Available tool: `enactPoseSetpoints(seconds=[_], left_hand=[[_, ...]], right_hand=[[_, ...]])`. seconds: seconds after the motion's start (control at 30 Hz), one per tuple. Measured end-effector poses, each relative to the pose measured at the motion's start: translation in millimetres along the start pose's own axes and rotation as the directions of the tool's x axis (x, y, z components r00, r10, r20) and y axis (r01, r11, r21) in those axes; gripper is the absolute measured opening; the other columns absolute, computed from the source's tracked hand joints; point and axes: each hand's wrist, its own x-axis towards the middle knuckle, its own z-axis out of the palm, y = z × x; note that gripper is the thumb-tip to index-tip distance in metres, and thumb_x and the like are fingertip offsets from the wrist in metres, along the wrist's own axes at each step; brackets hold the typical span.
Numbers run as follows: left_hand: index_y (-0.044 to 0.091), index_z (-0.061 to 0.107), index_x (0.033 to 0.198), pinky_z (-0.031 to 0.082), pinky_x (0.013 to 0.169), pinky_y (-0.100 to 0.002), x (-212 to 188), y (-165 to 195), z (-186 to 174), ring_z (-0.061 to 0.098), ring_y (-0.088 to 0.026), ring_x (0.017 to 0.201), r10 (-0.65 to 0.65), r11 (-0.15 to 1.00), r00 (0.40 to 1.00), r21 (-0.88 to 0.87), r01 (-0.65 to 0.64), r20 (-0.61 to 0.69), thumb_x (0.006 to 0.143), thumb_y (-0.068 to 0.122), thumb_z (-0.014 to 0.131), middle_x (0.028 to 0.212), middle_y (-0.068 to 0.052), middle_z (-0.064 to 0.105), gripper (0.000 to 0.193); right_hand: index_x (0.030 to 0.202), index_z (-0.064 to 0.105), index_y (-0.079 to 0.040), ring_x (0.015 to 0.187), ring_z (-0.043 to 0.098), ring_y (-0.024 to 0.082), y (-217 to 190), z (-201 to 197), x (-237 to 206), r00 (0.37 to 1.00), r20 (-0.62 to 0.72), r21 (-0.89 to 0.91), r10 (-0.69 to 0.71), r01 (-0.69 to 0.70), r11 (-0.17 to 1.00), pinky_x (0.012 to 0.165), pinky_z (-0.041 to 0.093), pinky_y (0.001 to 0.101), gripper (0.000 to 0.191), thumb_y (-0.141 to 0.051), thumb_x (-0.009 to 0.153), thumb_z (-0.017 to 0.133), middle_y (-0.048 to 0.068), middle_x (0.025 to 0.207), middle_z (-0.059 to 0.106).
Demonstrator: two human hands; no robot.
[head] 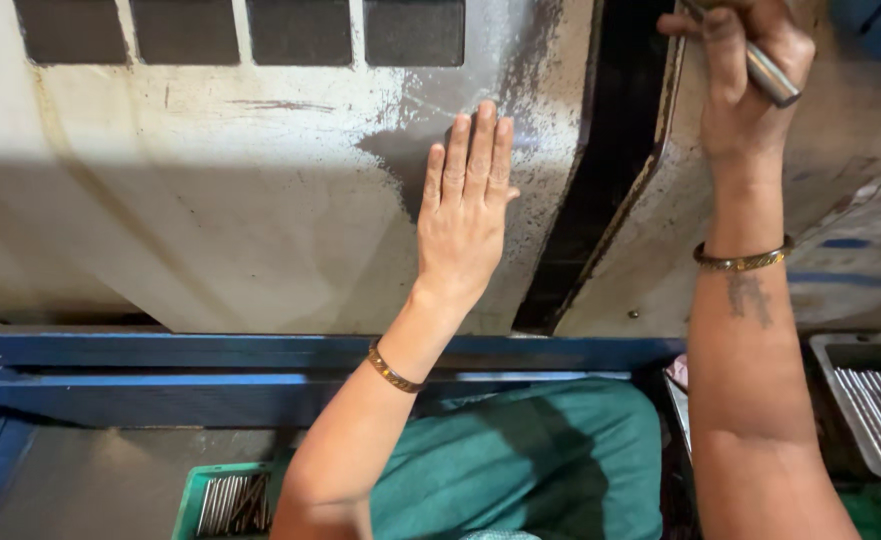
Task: The person sits on the floor and repeatedly picks up small metal rods, wipes them with a pink cloth, and places them into a green tray. The person also opens a metal cabinet door to retrieve or store rods during the process.
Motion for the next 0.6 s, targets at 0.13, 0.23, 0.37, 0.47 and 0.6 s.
enactPoseSetpoints(seconds=[0.13,0.23,0.37,0.47,0.6], left_hand=[[0.008,0.022,0.17,0.008,0.137,-0.044,-2,-13,9,0.01,-0.026,0.164,-0.026,1.0,0.998,-0.004,0.026,-0.051,0.11,0.025,0.064,0.176,-0.007,0.015,0.075],[0.01,0.024,0.168,0.009,0.135,-0.045,-7,-32,12,0.011,-0.026,0.164,-0.072,0.995,0.996,-0.074,0.068,-0.046,0.11,0.021,0.061,0.175,-0.005,0.017,0.07],[0.011,0.024,0.168,0.011,0.136,-0.047,-17,-63,9,0.011,-0.028,0.164,-0.121,0.986,0.992,-0.117,0.118,-0.025,0.11,0.014,0.057,0.175,-0.005,0.017,0.066],[0.012,0.024,0.168,0.011,0.136,-0.05,-25,-92,-1,0.01,-0.03,0.164,-0.143,0.976,0.989,-0.17,0.136,-0.03,0.109,0.005,0.054,0.175,-0.005,0.017,0.066],[0.011,0.026,0.167,0.012,0.136,-0.052,-35,-128,-16,0.01,-0.035,0.163,-0.17,0.975,0.985,-0.147,0.169,0.008,0.094,-0.014,0.046,0.175,-0.008,0.017,0.08]], right_hand=[[0.125,0.062,0.01,0.109,0.074,0.027,13,-6,-4,1.0,0.008,-0.018,0.016,-0.016,1.0,0.103,0.063,0.0392,0.039,-0.029,0.12,0.061,0.016,0.117,0.069],[0.129,0.061,0.011,0.112,0.074,0.028,21,-10,-8,1.0,0.017,-0.009,-0.01,0.01,1.0,0.103,0.061,0.0388,0.039,-0.027,0.119,0.059,0.018,0.121,0.068],[0.128,0.062,0.01,0.11,0.074,0.028,25,-13,-10,1.0,0.01,-0.032,0.018,-0.018,0.999,0.102,0.061,0.0374,0.039,-0.028,0.118,0.059,0.018,0.121,0.069],[0.131,0.06,0.011,0.112,0.073,0.029,23,-12,-10,1.0,0.023,-0.023,0.007,-0.007,1.0,0.104,0.06,0.0382,0.039,-0.026,0.121,0.058,0.019,0.123,0.068],[0.127,0.062,0.012,0.111,0.074,0.029,17,-10,-8,0.998,0.036,-0.138,-0.048,0.053,0.989,0.099,0.058,0.0349,0.038,-0.025,0.123,0.057,0.02,0.124,0.067]])
